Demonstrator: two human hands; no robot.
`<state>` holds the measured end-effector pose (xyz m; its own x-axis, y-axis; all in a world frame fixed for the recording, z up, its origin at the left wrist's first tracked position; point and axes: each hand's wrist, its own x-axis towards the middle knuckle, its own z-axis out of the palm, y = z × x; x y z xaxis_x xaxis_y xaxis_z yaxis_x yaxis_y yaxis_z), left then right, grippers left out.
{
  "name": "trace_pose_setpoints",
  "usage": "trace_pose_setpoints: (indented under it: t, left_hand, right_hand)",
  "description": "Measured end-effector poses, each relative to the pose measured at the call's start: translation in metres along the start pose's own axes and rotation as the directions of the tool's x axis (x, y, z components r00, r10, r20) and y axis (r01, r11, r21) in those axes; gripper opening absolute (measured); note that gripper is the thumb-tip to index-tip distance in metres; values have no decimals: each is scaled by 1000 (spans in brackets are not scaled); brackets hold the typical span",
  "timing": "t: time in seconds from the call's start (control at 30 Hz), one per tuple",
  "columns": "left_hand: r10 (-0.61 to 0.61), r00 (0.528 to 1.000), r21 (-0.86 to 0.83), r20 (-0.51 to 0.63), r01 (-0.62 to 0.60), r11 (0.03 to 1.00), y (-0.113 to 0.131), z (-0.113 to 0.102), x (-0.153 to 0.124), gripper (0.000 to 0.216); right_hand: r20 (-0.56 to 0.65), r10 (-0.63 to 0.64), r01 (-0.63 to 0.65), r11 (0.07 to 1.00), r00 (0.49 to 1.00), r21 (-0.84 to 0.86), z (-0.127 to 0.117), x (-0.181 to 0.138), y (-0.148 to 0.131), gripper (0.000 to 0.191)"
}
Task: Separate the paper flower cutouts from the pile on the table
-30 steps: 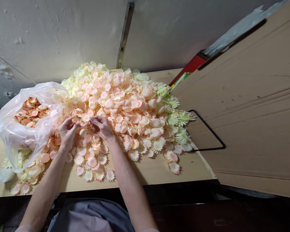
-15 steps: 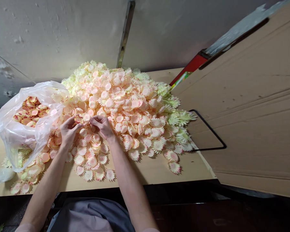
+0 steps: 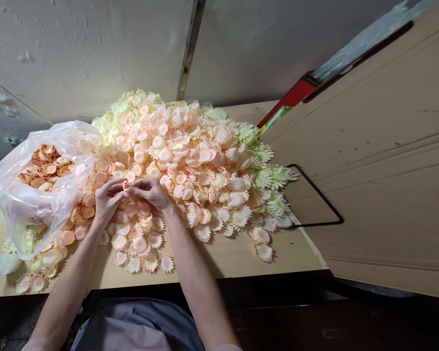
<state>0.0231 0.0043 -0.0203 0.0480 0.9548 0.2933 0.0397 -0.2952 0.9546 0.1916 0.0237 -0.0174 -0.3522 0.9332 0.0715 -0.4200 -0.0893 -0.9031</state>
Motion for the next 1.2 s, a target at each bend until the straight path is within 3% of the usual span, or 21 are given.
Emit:
trace_pose_setpoints:
  t: [0.27,0.47,0.73,0.9,1.0,1.2]
  left_hand:
    - [-7,998,-5,63,7,1000,0,-2,1,59]
    - [81,997,-64,18,-80,995,4,-1,3,60]
    - [-39,995,-59,87,44,997,10,4,-1,47]
    - [-40,999,-9,3,40,999,14,6,1,32]
    - [-33,997,-84,-70,27,996,18,5,3,24]
    - [-36,999,-94,-26,33,995,16,5,3,24]
  right_hand:
    - [-5,43,-43,998,999,37,-2,-4,-4,24]
    - [-19,16,-15,999,1000,46,-3,-4,-2,21]
    - [-89,-12,13,1000,996,10,0,-2,-3,19]
    - [-160,-2,8,999,987,38,-2,1,-3,21]
    - [-229,2,18,996,973,84,-6,3,-3,23]
    - [-195,-16,30,997,981,67,-4,4,-2,27]
